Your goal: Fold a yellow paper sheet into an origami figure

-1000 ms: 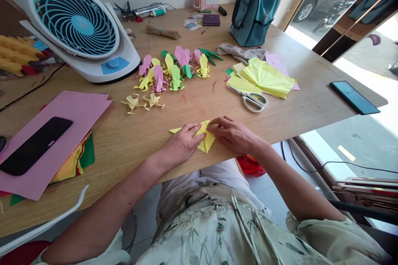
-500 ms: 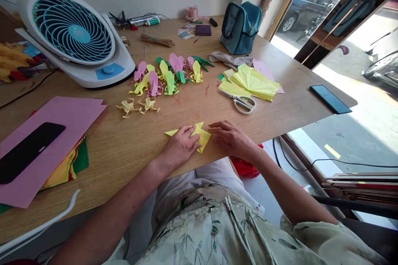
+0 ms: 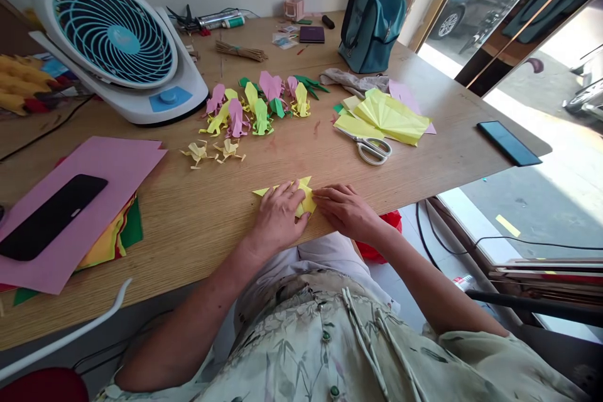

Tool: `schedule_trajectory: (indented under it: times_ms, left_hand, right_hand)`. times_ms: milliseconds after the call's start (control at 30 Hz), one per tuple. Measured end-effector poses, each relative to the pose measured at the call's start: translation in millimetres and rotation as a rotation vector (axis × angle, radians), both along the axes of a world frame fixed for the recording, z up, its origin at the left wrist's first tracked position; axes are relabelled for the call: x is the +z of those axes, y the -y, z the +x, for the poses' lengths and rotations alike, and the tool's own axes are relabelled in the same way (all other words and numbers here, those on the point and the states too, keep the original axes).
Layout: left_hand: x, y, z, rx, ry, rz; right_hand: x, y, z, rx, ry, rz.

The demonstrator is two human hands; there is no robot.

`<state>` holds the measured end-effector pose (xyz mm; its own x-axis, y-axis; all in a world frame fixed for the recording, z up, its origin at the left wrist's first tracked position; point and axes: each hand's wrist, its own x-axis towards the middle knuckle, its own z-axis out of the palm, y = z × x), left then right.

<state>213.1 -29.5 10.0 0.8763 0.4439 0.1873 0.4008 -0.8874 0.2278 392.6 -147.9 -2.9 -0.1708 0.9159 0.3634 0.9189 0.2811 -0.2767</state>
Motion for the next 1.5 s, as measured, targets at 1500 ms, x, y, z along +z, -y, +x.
schedule_trajectory:
  times_ms: [1500]
  left_hand:
    - [8.3, -6.7, -21.8, -0.137, -0.093, -0.029]
  right_hand:
    - [0.8, 13.4, -55.8, -0.287, 0.120, -0.184]
